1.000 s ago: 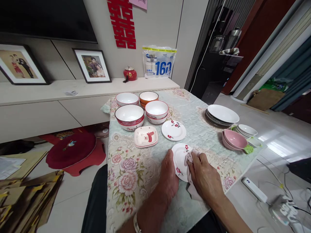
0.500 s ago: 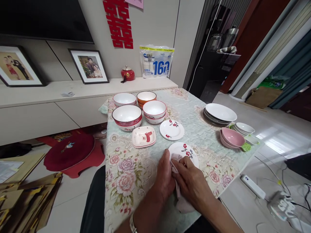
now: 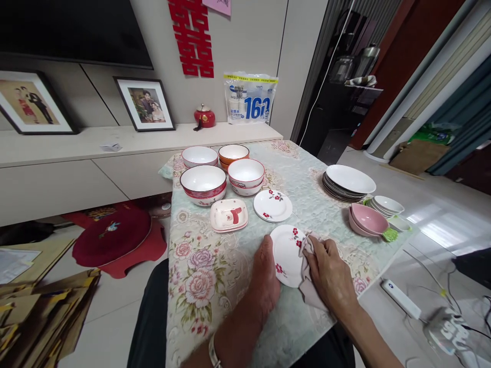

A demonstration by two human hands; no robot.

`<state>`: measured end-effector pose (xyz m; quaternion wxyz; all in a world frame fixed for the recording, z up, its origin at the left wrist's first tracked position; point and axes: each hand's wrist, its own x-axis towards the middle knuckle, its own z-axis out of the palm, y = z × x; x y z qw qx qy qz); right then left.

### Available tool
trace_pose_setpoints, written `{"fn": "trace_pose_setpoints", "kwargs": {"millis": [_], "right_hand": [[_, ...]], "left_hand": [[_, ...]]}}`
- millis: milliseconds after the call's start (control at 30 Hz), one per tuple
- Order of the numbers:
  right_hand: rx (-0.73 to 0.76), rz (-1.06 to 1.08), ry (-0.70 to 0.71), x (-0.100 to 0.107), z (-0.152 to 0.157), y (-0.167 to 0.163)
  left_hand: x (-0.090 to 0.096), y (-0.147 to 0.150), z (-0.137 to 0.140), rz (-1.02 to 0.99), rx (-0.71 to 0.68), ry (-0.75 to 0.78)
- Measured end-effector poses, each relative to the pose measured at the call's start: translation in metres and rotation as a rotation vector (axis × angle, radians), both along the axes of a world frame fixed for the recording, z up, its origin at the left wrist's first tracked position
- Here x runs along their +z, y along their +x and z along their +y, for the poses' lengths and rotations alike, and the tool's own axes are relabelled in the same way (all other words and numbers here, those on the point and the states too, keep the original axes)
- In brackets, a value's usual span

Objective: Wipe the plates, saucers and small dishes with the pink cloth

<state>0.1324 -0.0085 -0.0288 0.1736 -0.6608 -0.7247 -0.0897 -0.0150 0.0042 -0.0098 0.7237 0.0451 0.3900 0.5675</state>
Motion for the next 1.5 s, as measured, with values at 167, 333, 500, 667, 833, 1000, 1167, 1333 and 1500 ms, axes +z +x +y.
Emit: {"fn": "trace_pose_setpoints", "kwargs": {"millis": [167,333,500,667,833,1000,1167,1333,1500], "right_hand": [[0.075,0.180,-0.044,0.010,0.029,-0.001],[0.318,0.465,-0.172,0.024,0.049,-0.002],[0.272,0.611,-0.201,0.025,0.046,0.000],[0.045,0.722,-0.232,0.016,0.027,0.005],[-0.015,0.829,-0.191,0.010,0.011,0.002],[-0.050,1.015,-0.249,-0.001,0.004,0.002],[0.039,1.019,-0.235,0.006,0.020,0.017],[0.289,0.798,-0.362,0.040,0.042,0.028],[0.360,0.761,-0.378,0.043,0.052,0.018]], "left_hand": [[0.001,-0.001,0.002,0.078,-0.085,-0.037],[0.002,-0.002,0.001,0.141,-0.142,-0.006],[0.004,0.000,-0.002,0.177,-0.109,0.014],[0.004,0.003,-0.004,0.195,-0.026,-0.005],[0.002,0.004,-0.002,0.196,0.052,-0.037],[0.004,0.003,0.001,0.137,0.077,-0.047],[0.006,-0.009,0.000,0.221,0.058,0.061],[0.003,-0.016,0.002,0.260,-0.103,0.166],[0.000,-0.012,0.007,0.202,-0.218,0.248]]}}
